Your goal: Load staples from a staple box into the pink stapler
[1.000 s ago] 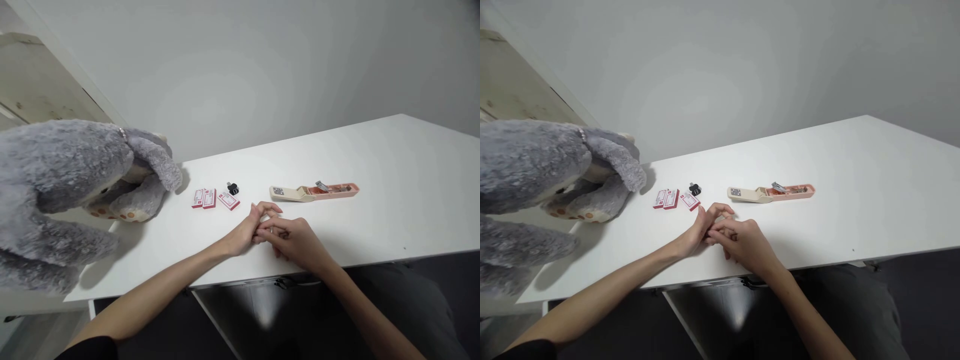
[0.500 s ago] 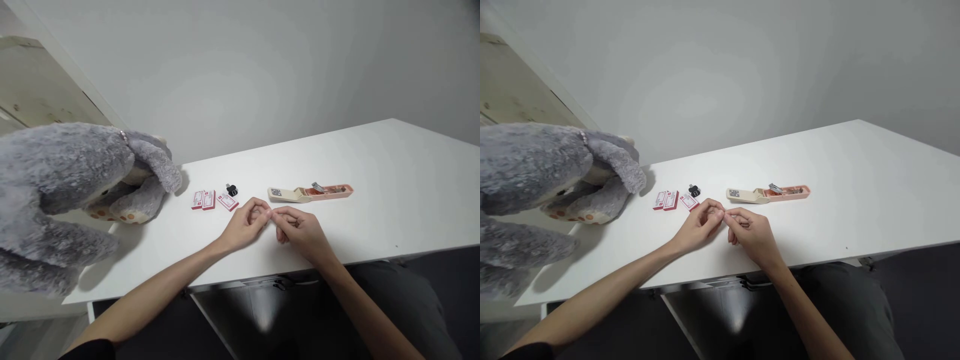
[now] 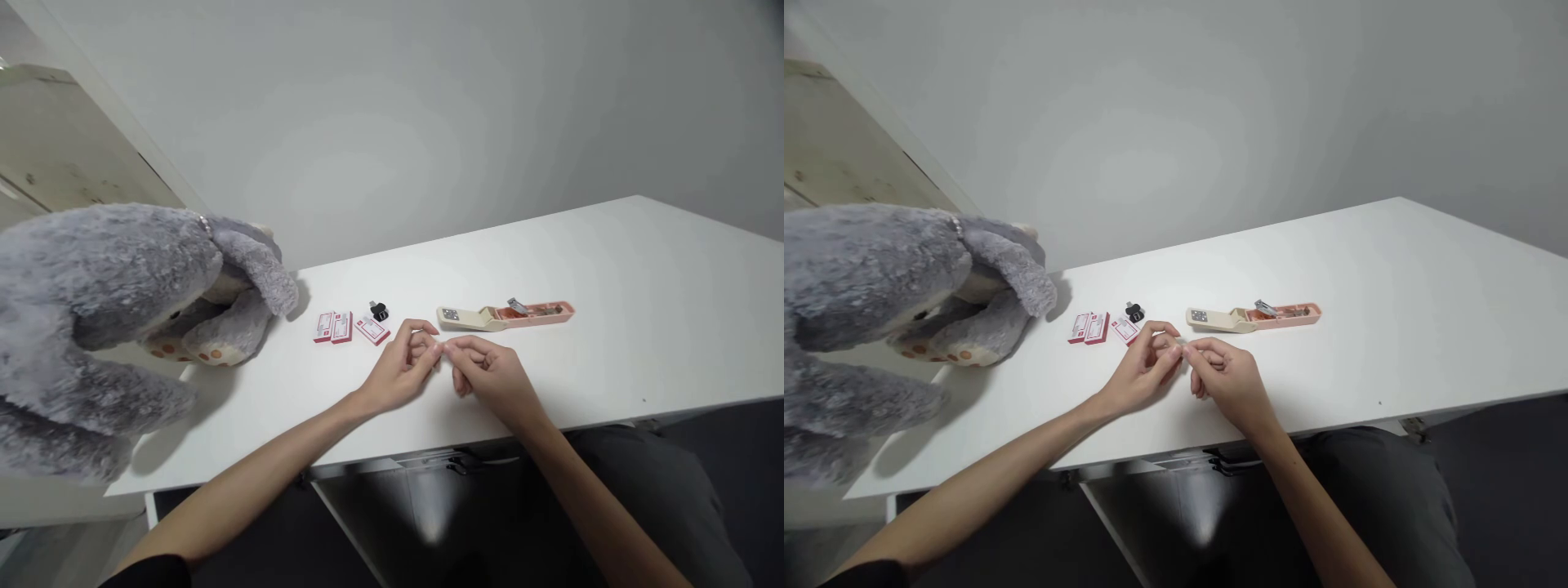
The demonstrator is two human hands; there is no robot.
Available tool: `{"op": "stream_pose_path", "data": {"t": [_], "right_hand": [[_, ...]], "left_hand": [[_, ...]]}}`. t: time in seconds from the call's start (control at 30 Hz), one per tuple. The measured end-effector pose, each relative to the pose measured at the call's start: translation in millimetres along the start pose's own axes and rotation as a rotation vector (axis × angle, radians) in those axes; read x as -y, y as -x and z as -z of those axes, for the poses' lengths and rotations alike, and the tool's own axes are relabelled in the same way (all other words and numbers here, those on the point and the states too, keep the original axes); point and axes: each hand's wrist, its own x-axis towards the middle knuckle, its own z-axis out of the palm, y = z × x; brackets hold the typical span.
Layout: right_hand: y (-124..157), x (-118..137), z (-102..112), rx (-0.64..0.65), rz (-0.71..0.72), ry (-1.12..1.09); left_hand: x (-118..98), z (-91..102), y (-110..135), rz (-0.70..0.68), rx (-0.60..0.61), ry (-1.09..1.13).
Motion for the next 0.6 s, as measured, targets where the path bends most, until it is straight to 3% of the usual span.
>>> {"op": "stream_pose_path", "data": {"t": [0.37,0.6], "right_hand": [[-1.0,-1.9,-5.0,-0.043,0.095,-0.038],[1.5,-0.3,-6.1,-0.056,0.157,0.109]], "left_hand": [[1.1,-1.6,1.3,-0.037,-0.019,-0.099],[0.2,-0.7,-0.1,-0.006,-0.085,-0.073]]}}
